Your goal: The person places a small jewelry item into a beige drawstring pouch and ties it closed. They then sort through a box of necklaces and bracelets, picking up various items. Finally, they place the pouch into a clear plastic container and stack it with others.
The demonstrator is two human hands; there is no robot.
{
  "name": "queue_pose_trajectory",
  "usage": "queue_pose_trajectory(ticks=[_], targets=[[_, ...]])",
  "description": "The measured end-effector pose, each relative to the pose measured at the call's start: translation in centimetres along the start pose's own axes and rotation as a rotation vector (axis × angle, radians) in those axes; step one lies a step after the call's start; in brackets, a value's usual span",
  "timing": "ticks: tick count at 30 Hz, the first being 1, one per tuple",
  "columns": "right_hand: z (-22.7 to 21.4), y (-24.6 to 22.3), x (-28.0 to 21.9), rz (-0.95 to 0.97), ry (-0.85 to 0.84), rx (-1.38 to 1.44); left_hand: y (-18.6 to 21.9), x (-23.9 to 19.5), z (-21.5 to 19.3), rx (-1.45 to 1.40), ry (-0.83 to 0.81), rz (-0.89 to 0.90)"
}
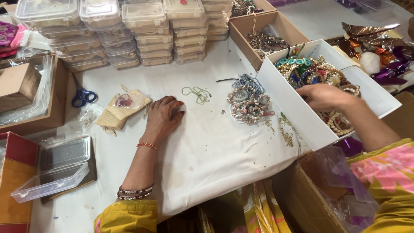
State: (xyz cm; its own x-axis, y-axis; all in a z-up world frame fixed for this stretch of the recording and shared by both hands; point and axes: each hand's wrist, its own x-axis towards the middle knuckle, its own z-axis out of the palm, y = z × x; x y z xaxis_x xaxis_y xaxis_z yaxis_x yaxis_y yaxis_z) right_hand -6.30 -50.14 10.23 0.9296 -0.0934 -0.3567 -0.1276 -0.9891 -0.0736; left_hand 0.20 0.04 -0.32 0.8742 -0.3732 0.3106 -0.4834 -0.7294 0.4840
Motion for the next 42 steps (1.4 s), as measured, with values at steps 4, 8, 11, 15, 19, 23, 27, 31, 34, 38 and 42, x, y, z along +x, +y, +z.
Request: queue_pose_trajectory(ticks=[4,8,11,15,19,23,27,31,34,38,42], targets=[[-0.3,-2.6,-1.0,-0.040,0.111,-0.289,0.1,0.0,-0.1,-0.006,0.001,-0.006],[-3.3,-4.8,-1.0,0.195,0.053,-0.468,0.0,0.0,-0.1,-0.013,0.005,0.001],[-4.3,-7.2,-0.5,0.221,0.440,-0.316,-0.1,0.0,0.2,-0.012,0.010,0.005],[-3.3,-14.6,0.8,0.040,0.537,-0.112,-0.2,0.0,0.2,-0.005,0.017,-0.004],[0.7,-21.8,3.0,-0.247,0.429,0.014,-0.2,-0.1,0.2,-0.004,0.018,0.000],[7.1,-26.2,7.5,-0.483,0.452,0.159,-0.6,0.0,0.8,-0.022,0.052,0.017],[10.5,-29.3,8.9,-0.588,0.474,0.099,-0.4,-0.1,0.5,-0.022,0.069,-0.008],[11.0,-30.1,8.9,-0.513,0.431,-0.002,0.3,-0.3,-0.7,-0.040,0.076,-0.010],[11.4,-29.3,9.7,-0.510,0.425,0.005,0.0,0.0,-0.9,-0.050,0.124,-0.032],[11.3,-29.2,9.4,-0.552,0.447,0.057,-2.0,0.1,-0.2,0.092,0.361,-0.019],[10.8,-29.1,9.0,-0.567,0.459,0.099,-2.3,-0.1,-1.6,0.278,0.494,-0.119]])
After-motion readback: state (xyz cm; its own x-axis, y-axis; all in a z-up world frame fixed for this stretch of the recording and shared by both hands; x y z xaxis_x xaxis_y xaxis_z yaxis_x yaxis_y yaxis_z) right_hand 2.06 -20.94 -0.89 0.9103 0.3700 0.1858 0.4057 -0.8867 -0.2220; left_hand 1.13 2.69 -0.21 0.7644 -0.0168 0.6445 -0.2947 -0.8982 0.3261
